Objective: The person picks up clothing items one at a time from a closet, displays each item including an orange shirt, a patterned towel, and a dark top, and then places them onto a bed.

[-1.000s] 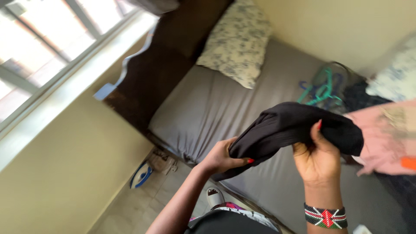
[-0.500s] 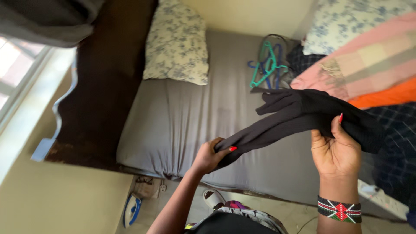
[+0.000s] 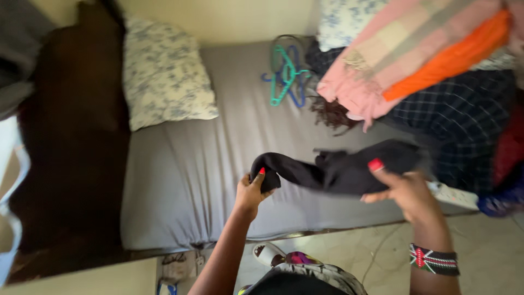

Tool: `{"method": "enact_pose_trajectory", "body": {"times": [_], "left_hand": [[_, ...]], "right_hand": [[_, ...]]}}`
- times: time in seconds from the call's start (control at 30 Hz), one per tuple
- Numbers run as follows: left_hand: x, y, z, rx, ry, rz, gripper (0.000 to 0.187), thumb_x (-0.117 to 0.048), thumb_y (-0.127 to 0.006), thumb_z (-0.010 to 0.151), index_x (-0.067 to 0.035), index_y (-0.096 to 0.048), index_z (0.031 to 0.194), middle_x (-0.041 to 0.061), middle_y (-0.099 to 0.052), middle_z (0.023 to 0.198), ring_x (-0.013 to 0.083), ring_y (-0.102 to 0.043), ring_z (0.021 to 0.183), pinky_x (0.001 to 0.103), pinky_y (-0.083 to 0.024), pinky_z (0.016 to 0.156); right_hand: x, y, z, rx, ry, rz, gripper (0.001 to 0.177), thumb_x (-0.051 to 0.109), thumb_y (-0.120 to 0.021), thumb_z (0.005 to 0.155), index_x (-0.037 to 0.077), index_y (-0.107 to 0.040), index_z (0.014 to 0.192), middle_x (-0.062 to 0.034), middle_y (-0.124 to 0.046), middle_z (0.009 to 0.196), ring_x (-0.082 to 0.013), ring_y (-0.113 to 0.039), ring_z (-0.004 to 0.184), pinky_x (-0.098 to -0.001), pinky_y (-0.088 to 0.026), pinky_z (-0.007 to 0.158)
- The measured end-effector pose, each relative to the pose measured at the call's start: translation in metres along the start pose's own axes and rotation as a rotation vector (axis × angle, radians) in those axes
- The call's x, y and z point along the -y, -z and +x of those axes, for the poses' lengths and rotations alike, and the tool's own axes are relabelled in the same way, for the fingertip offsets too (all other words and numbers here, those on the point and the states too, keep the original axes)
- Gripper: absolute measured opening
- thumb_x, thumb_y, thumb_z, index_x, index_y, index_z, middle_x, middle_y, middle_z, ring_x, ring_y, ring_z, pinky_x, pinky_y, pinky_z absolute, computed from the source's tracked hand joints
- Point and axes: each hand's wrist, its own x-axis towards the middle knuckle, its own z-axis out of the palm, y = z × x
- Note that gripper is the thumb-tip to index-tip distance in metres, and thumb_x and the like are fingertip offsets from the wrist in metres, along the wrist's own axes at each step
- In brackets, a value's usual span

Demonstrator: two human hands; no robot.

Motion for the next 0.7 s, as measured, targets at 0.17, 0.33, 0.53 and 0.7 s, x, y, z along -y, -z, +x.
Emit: {"method": "enact_pose_trajectory", "body": {"times": [0.17, 0.33, 0.53, 0.7], "left_hand": [[-0.014, -0.033, -0.012, 0.263, 0.026, -0.047, 0.05, -0.021, -0.06, 0.098, 0.001, -0.043, 0.14, 0.018, -0.063, 0.129, 0.0303, -0.067, 0.113, 0.039, -0.059, 0.096], [-0.03, -0.056, -0.035, 0.333, 0.098, -0.049, 0.06, -0.021, -0.055, 0.098, -0.011, -0.026, 0.15, 0.016, -0.062, 0.138, 0.0326, -0.064, 0.124, 0.045, -0.052, 0.104], [-0.042, -0.056, -0.035, 0.431, 0.076, 0.075, 0.05, -0.027, -0.055, 0.101, -0.003, -0.046, 0.144, 0.016, -0.064, 0.138, 0.0285, -0.061, 0.128, 0.043, -0.049, 0.108], [-0.055, -0.052, -0.036, 0.418, 0.011, 0.083, 0.047, -0.027, -0.054, 0.099, -0.004, -0.053, 0.14, 0.014, -0.065, 0.138, 0.0267, -0.062, 0.129, 0.042, -0.049, 0.109]], "right_hand": [[-0.021, 0.002, -0.004, 0.289, -0.286, 0.131, 0.022, 0.019, -0.071, 0.089, 0.006, -0.072, 0.106, -0.0045, -0.075, 0.091, -0.0216, -0.068, 0.063, -0.0379, -0.056, 0.045], [-0.023, 0.005, 0.036, 0.186, -0.259, 0.338, 0.019, 0.019, -0.074, 0.091, 0.01, -0.072, 0.107, -0.0023, -0.074, 0.092, -0.0165, -0.067, 0.065, -0.0321, -0.053, 0.048], [0.009, 0.013, 0.127, 0.16, -0.161, 0.505, 0.013, 0.013, -0.077, 0.092, 0.006, -0.075, 0.104, -0.0019, -0.071, 0.09, -0.0161, -0.063, 0.067, -0.0275, -0.054, 0.056], [0.111, 0.039, 0.232, -0.01, 0.21, 0.43, 0.012, 0.014, -0.076, 0.098, 0.005, -0.071, 0.103, -0.0043, -0.067, 0.092, -0.0155, -0.063, 0.078, -0.0283, -0.053, 0.064]]}}
